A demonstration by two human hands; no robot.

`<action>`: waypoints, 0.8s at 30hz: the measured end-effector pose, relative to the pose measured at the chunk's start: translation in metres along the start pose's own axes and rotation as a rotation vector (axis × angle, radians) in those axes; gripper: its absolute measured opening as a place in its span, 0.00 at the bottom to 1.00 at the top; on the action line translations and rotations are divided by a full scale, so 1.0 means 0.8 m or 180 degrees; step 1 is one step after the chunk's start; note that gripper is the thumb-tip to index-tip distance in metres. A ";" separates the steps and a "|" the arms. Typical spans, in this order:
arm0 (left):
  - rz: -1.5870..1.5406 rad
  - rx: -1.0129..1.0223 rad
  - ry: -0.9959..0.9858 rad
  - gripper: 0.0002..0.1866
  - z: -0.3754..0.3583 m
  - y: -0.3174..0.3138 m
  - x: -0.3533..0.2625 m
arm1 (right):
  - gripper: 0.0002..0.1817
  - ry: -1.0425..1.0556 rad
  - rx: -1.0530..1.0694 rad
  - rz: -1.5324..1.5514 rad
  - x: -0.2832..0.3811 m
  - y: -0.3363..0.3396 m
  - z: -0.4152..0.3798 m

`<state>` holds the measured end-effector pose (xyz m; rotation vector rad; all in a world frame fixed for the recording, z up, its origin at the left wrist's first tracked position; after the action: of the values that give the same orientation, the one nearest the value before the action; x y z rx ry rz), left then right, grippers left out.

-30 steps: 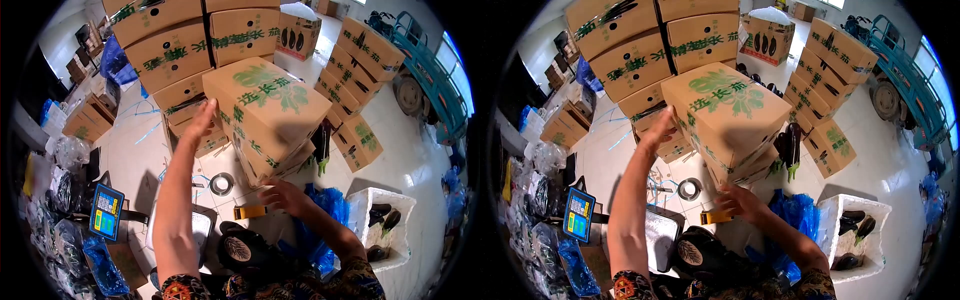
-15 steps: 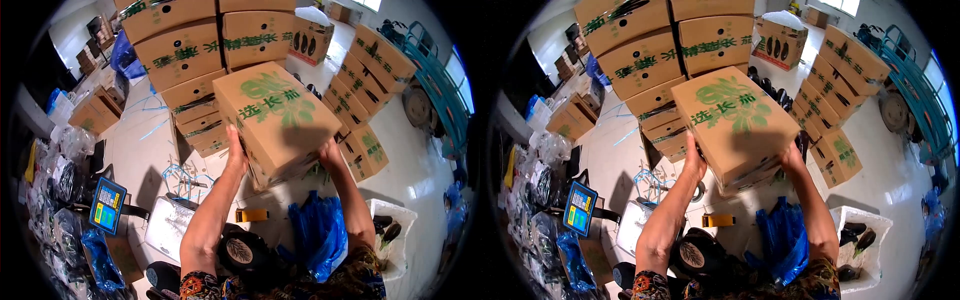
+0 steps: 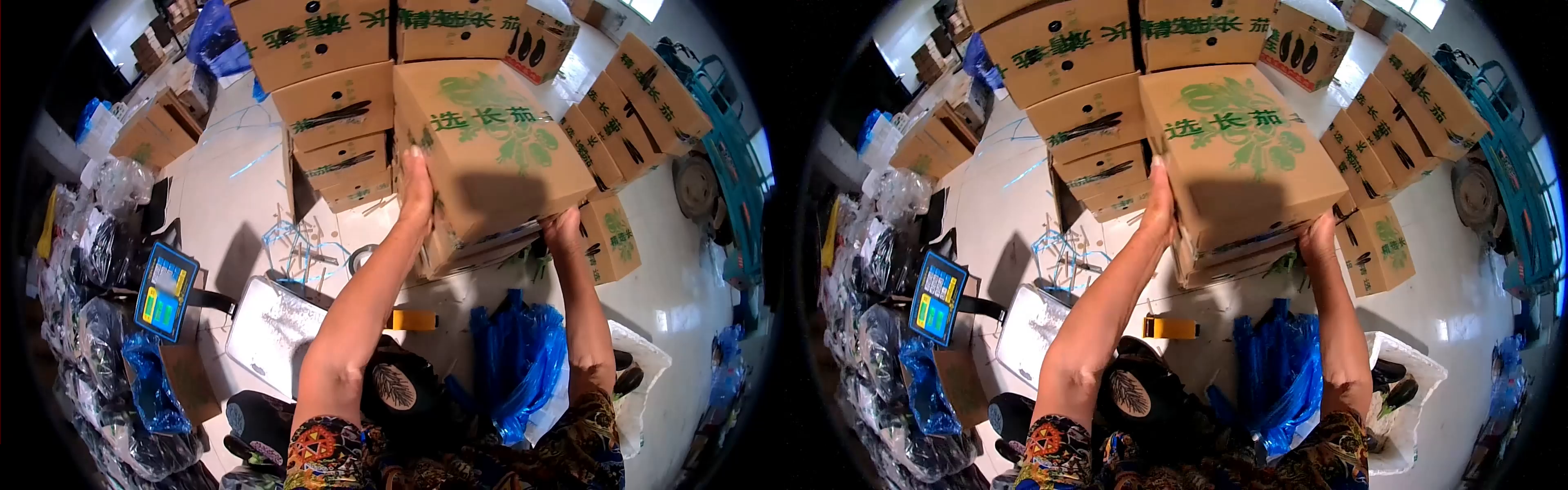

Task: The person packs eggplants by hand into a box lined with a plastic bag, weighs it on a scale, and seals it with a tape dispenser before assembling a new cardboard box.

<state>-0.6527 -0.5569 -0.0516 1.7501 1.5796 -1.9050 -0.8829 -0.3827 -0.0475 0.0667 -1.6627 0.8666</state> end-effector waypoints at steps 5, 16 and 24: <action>0.0135 -0.0291 0.0462 0.47 -0.019 0.005 0.009 | 0.24 0.0643 0.0462 -0.1216 -0.024 0.066 0.035; 0.2920 -0.2887 -0.1936 0.25 -0.079 0.250 -0.084 | 0.14 0.0287 0.2126 -0.3817 -0.106 0.183 -0.177; 0.4791 -0.2833 -0.1309 0.38 -0.017 0.306 -0.171 | 0.09 0.0894 0.4270 -0.4039 -0.328 0.265 -0.335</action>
<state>-0.4344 -0.7306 -0.0863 1.2321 0.3907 -0.5575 -0.6856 -0.1829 -0.3745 1.6151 -0.2818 0.7221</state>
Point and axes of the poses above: each hand's wrist, its own z-axis towards the middle knuckle, its own y-axis out of the back of the hand, x = y × z, the point moved 2 cm from there along z, towards the middle knuckle, and after that the axes turned 9 degrees about y, right-handed, at the moved point
